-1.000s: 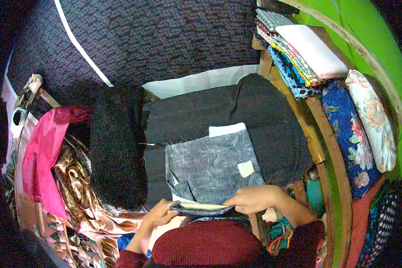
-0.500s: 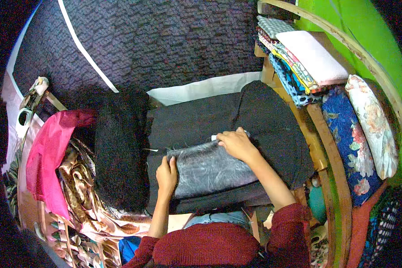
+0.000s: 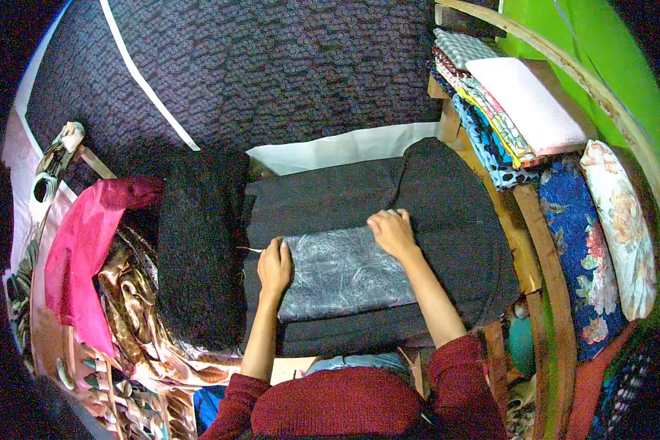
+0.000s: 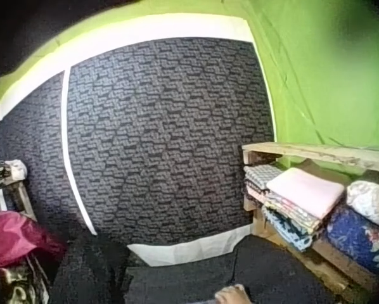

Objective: Folding and organizing fabric pieces on a storage shelf.

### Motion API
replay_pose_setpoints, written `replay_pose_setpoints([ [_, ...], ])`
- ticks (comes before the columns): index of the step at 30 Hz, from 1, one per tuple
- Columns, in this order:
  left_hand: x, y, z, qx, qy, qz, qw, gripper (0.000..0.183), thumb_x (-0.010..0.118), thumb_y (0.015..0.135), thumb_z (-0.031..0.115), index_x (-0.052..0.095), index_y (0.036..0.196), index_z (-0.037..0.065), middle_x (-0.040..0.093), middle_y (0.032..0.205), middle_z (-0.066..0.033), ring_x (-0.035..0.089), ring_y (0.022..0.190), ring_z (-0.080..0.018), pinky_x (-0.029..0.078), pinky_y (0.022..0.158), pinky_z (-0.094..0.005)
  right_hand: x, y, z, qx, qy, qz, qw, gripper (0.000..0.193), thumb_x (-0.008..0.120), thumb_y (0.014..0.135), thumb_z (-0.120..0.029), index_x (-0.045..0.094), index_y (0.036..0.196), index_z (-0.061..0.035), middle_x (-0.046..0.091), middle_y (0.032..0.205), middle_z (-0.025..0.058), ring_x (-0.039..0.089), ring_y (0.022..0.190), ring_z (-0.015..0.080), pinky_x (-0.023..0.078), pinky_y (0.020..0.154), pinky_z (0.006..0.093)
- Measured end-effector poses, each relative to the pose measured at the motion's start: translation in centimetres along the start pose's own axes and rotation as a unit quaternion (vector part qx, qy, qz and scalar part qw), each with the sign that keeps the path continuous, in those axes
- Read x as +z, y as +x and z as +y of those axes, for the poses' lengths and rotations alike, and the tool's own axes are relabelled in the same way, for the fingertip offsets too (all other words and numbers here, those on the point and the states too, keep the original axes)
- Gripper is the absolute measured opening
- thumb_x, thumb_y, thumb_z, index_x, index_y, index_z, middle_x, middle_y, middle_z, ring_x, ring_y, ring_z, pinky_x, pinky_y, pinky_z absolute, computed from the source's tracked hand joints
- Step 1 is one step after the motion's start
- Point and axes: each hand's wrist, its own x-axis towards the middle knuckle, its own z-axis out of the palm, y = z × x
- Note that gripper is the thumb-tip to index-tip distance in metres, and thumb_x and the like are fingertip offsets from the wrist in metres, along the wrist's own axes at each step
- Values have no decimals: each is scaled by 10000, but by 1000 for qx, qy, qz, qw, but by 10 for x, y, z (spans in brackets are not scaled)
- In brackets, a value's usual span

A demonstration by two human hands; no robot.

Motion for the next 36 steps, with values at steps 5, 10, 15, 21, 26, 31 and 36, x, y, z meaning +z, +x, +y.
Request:
replay_pose_setpoints([
  [5, 1, 30, -65, 1, -269, -190, 944, 340, 398, 914, 227, 554, 1101, -10, 593, 1075, -176, 540, 1051, -271, 399, 894, -339, -25, -8, 25, 142, 206, 195, 948, 235, 461, 874, -203, 634, 877, -43, 632, 926, 134, 592, 852, 322, 459, 753, 393],
  [10, -15, 58, -53, 22, -389, -390, 835, 203, 519, 898, 121, 487, 1084, 48, 535, 957, -14, 483, 922, -106, 386, 841, -255, -35, -39, 40, 244, 95, 40, 964, 376, 462, 855, -401, 650, 922, -82, 638, 950, 118, 585, 906, 317, 408, 772, 458],
  [15, -11, 57, -39, -9, -500, -365, 785, 127, 562, 879, 150, 496, 963, 81, 506, 858, 48, 455, 811, -42, 374, 725, -200, -25, -38, 18, 195, 24, 118, 973, 315, 569, 815, -338, 631, 939, -55, 621, 919, 114, 573, 884, 296, 396, 780, 397],
  [21, 0, 54, -41, -36, -453, -284, 844, 155, 576, 862, 223, 532, 916, 84, 443, 665, 76, 398, 610, -16, 297, 524, -176, -13, -37, 23, 185, 178, 248, 934, 261, 606, 798, -216, 578, 934, 5, 588, 968, 174, 547, 922, 345, 439, 799, 372],
  [26, 1, 47, -35, 105, -192, -173, 960, 379, 597, 833, 339, 562, 864, -37, 551, 737, -129, 514, 671, -174, 414, 623, -310, -17, -37, 23, 233, 76, 83, 966, 250, 568, 821, -239, 578, 879, 4, 622, 840, 176, 582, 838, 338, 411, 738, 405],
  [31, -6, 50, -24, 108, -154, -152, 970, 411, 574, 840, 343, 556, 853, -67, 573, 828, -234, 570, 760, -346, 433, 690, -374, -20, -38, 19, 237, -11, 87, 968, 259, 537, 843, -308, 587, 881, -57, 614, 777, 157, 576, 793, 313, 349, 744, 411],
  [36, 9, 48, -53, 44, -127, -134, 982, 408, 477, 889, 354, 558, 868, -45, 569, 729, -230, 578, 696, -353, 436, 664, -381, -11, -35, 21, 227, -39, 54, 972, 249, 501, 868, -305, 563, 944, -76, 615, 791, 139, 569, 800, 304, 332, 756, 406],
])
